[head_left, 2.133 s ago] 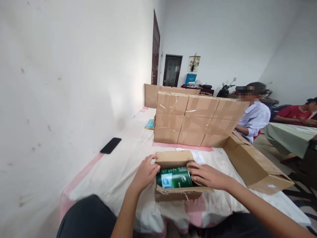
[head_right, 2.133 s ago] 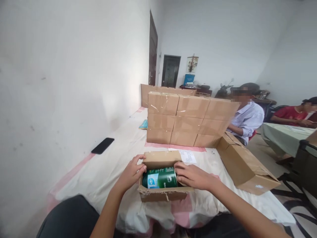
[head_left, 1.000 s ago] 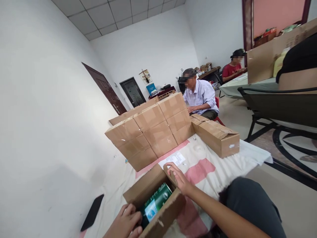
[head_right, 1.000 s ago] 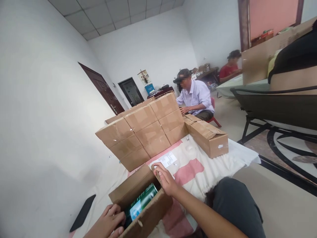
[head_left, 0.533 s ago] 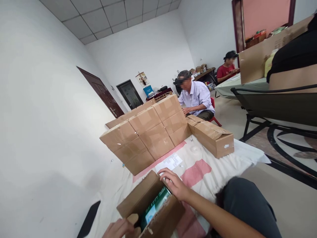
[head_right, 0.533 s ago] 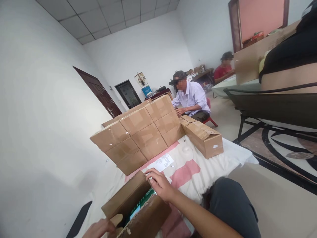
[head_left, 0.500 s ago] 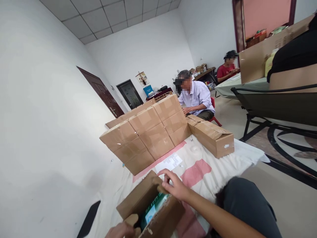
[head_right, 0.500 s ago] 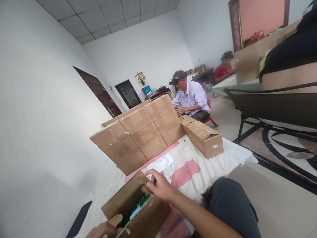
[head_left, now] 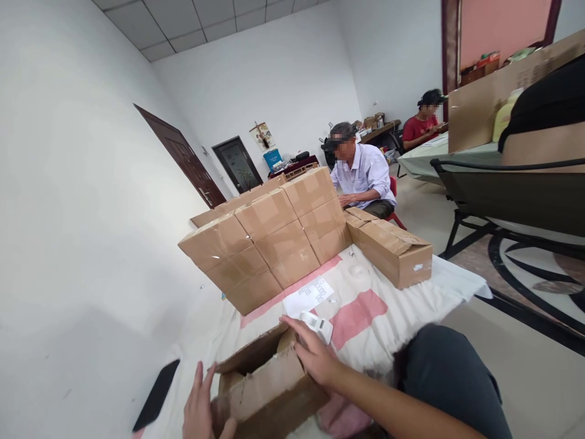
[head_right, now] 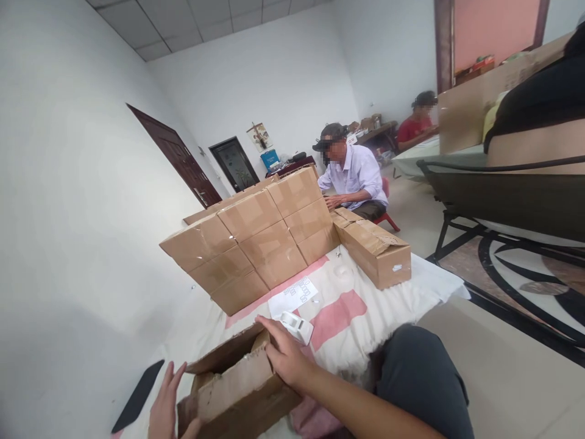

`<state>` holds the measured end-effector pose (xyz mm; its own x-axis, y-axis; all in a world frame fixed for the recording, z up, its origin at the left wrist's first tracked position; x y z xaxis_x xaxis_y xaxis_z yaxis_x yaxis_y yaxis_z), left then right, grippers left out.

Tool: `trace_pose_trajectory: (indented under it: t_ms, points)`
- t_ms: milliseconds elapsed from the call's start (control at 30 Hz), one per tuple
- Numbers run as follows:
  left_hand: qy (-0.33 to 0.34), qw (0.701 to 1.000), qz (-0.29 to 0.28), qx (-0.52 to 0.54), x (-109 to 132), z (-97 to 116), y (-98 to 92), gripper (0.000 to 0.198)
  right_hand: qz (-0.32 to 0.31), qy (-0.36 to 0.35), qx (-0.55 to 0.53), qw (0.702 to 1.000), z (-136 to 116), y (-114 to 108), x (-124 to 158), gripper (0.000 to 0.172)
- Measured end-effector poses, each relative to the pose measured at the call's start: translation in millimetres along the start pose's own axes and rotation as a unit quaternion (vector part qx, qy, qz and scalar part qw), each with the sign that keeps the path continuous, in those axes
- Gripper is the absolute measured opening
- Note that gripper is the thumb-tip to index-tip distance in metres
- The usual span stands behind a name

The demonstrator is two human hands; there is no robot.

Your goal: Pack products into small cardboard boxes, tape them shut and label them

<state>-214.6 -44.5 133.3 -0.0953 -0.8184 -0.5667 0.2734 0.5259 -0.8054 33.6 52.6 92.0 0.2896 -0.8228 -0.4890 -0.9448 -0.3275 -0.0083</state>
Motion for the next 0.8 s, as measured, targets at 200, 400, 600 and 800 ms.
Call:
trace_pose_trajectory:
  t_ms: [200,400,600,800]
  points:
    - [0.038,0.987,-0.154,-0.025,-19.0,37.5,41.3,0.079,-0.025,-0.107,0.056,0.992,-23.7,6.3,2.3,0.016]
    - [0.08,0.969,-0.23,0.033,8.6,62.6,56.6,0.054,0.074,-0.038,0.135,0.987,-11.9,-60.9,-29.5,0.017]
    - [0.066,0.969,-0.236,-0.02,6.2,58.3,55.3,0.073,0.049,0.186,0.208,0.959,59.4,-110.2,-39.7,0.023]
    - [0.047,0.969,-0.24,-0.028,-23.5,41.2,60.2,0.07,0.004,0.256,0.208,0.944,91.9,-89.0,-31.4,0.025]
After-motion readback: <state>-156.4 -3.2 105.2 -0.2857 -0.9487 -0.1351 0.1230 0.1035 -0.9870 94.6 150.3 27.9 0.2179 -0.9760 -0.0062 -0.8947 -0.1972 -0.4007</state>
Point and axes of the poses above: each hand's wrist, its own x-axis away from the middle knuckle, its own y-axis out of the palm, z = x × y, the point moved 9 cm from there along -x, towards the middle knuckle, and after that the axes turned 4 degrees about x, right-handed, at the moved point
